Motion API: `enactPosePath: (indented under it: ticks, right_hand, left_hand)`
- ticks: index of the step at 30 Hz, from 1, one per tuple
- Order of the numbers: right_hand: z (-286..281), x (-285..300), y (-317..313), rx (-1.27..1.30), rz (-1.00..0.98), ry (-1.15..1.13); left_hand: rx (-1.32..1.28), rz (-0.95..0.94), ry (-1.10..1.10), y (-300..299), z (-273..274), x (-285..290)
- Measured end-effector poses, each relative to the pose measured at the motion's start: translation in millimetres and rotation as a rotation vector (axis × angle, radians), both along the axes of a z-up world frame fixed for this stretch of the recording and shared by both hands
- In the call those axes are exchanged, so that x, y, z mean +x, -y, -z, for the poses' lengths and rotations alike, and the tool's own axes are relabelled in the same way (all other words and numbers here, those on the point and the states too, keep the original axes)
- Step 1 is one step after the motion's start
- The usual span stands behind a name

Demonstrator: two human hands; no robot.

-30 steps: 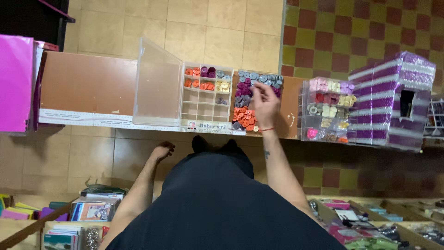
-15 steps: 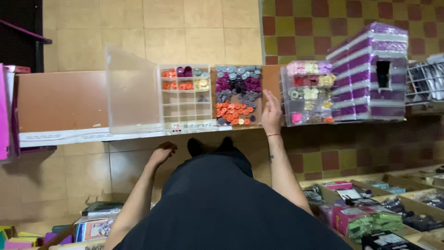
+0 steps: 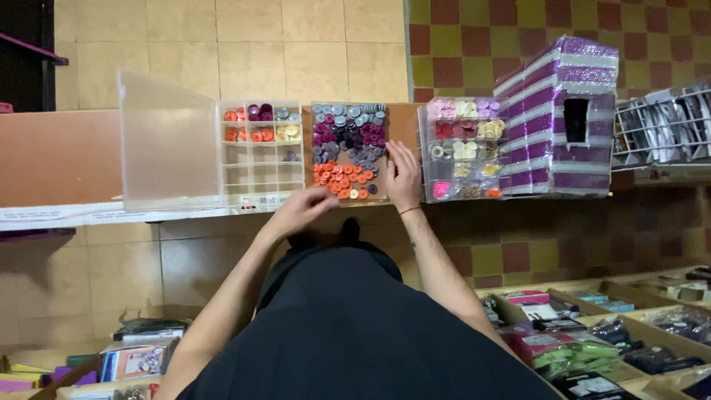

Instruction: The person sorts different colored buttons by picking them from a central tray and placing them into the specific compartments of a clear plastic storage organizer.

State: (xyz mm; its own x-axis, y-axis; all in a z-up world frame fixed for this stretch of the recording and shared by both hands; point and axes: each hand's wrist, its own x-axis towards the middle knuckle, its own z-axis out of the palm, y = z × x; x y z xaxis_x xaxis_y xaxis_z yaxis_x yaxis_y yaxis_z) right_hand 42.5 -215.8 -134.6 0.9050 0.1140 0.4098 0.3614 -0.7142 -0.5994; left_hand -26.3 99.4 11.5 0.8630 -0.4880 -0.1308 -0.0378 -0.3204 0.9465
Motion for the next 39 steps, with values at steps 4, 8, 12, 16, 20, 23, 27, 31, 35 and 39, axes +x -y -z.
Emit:
enactPosePath:
  ticks: [4, 8, 12, 16, 20, 23, 27, 31, 35, 39]
  right_hand:
    - [9, 3, 4, -0.004, 0.001, -0.003]
    - [0, 1, 3, -0.015, 0.007, 0.012]
    - [-1, 0, 3, 0.006, -0.006, 0.041]
    - [-1, 0, 6, 0.02, -0.01, 0.035]
    - [2, -1, 6, 0.023, -0.013, 0.039]
    - [3, -2, 6, 0.032, -0.01, 0.02]
    - [-6, -4, 5, 0.06, -0.017, -0.027]
    - [-3, -4, 7, 0.072, -0.045, -0.007]
    - [-20, -8, 9, 0.231, -0.079, -0.048]
    - [-51, -14, 7, 0.341, -0.111, -0.061]
  left_hand:
    - [0.114, -0.11, 0.245, 52, 27, 41]
    - [0.29, -0.097, 0.466, 91, 79, 78]
    - [0.557, -0.111, 0.682, 121, 126, 96]
    - [0.602, -0.172, 0.736, 133, 158, 98]
    - [0.468, -0.283, 0.505, 130, 133, 91]
    - [0.226, -0.432, 0.154, 127, 90, 82]
    - [-0.342, -0.609, -0.245, 122, 63, 72]
    - [-0.691, -0.692, -0.382, 124, 48, 57]
    - [-0.712, -0.709, -0.413, 119, 27, 44]
    - [-0.739, -0.729, -0.402, 116, 26, 38]
